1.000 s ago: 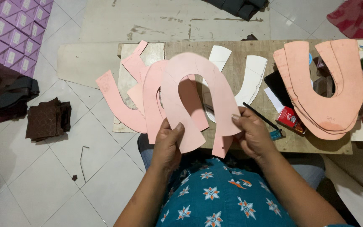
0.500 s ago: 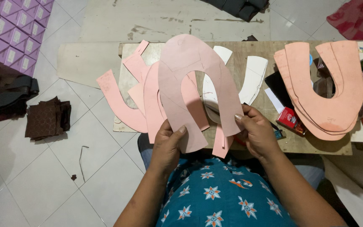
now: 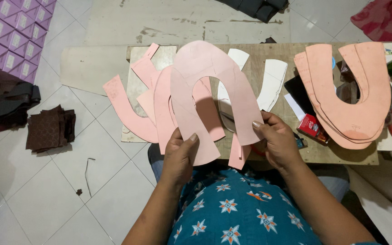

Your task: The person marks a U-shaped pink foam piece with a pen, then uses scissors to trim the edges. They flip the piece to check alignment and continue cutting along the marked lines.

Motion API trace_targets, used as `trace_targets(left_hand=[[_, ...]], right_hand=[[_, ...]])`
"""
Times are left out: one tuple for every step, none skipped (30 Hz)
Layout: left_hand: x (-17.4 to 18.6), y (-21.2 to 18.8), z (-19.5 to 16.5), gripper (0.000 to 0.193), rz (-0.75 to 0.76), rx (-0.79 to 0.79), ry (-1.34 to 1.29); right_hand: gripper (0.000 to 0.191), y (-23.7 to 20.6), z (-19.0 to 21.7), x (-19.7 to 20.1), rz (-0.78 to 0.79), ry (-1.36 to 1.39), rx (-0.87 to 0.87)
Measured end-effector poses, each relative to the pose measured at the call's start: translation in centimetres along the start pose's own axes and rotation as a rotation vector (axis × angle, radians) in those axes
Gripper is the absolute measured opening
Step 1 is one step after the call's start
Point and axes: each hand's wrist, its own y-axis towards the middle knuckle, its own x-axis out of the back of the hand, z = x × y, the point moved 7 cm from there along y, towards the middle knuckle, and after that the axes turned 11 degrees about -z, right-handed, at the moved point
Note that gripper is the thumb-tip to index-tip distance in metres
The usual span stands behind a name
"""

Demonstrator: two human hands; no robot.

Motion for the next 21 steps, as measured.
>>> trace_targets(left_hand=[[-0.2, 0.0, -0.1, 0.049, 0.01, 0.002, -0.026], [-0.2, -0.2, -0.1, 0.052, 0.018, 0.021, -0.016], [-0.3, -0.5, -0.1, 0.055, 0.025, 0.04, -0.006], [-0.4, -0.7, -0.2, 0.059, 0.032, 0.059, 0.003], [-0.6, -0.8, -0.3, 0.06, 0.041, 0.056, 0.014], [-0.8, -0.9, -0.2, 0.06, 0.049, 0.053, 0.024], [-1.0, -1.0, -0.2, 0.061, 0.056, 0.051, 0.035], [-1.1, -1.0, -0.3, 0.059, 0.058, 0.036, 0.033], [-1.1, -1.1, -0.4, 0.058, 0.06, 0.021, 0.032], [-1.2, -1.1, -0.5, 0.057, 0.062, 0.006, 0.03], [-0.9, -1.1, -0.5, 0.054, 0.038, 0.012, 0.059], [-0.7, -1.0, -0.5, 0.051, 0.015, 0.017, 0.088], [-0.4, -1.0, -0.6, 0.049, -0.009, 0.021, 0.115], [-0.3, -1.0, -0.7, 0.047, -0.009, 0.007, 0.115], [-0.3, -1.0, -0.9, 0.045, -0.009, -0.008, 0.114], [-0.2, -0.9, -1.1, 0.043, -0.008, -0.023, 0.113], [-0.2, -0.9, -1.2, 0.042, -0.004, -0.032, 0.104], [-0.2, -0.9, -1.4, 0.041, 0.001, -0.04, 0.095], [-0.3, -0.8, -1.5, 0.04, 0.007, -0.049, 0.086], [-0.3, -0.8, -1.6, 0.04, 0.001, -0.049, 0.083], [-0.2, -0.8, -1.6, 0.04, -0.004, -0.049, 0.082]], right_hand=[[0.029, 0.0, -0.1, 0.0, -0.002, -0.014, 0.0], [0.029, 0.1, -0.1, 0.0, -0.004, -0.028, 0.0], [0.029, 0.0, -0.2, -0.1, 0.009, -0.01, -0.005], [0.029, 0.0, -0.3, -0.1, 0.023, 0.008, -0.009], [0.029, 0.1, -0.3, -0.2, 0.037, 0.026, -0.013], [0.031, 0.1, -0.4, 0.0, 0.034, 0.007, -0.006], [0.033, 0.1, -0.4, 0.1, 0.03, -0.012, 0.001], [0.034, 0.2, -0.4, 0.2, 0.027, -0.032, 0.008], [0.036, 0.5, -0.2, 0.6, 0.002, -0.115, 0.041], [0.037, 0.8, 0.2, 1.0, -0.023, -0.198, 0.074], [0.039, 1.0, 0.5, 1.4, -0.049, -0.28, 0.108], [0.039, 1.2, 0.8, 2.0, -0.079, -0.42, 0.124], [0.039, 1.3, 1.1, 2.7, -0.107, -0.56, 0.141], [0.039, 1.5, 1.3, 3.4, -0.136, -0.701, 0.158], [0.041, 1.6, 1.4, 3.7, -0.129, -0.85, 0.179], [0.044, 1.7, 1.5, 4.1, -0.123, -0.999, 0.201], [0.046, 1.9, 1.5, 4.5, -0.116, -1.148, 0.223], [0.048, 2.0, 1.4, 4.6, -0.096, -1.216, 0.258], [0.05, 2.1, 1.1, 4.6, -0.075, -1.284, 0.294], [0.052, 2.2, 0.9, 4.5, -0.054, -1.351, 0.33], [0.051, 2.2, 0.6, 4.4, -0.03, -1.388, 0.369]])
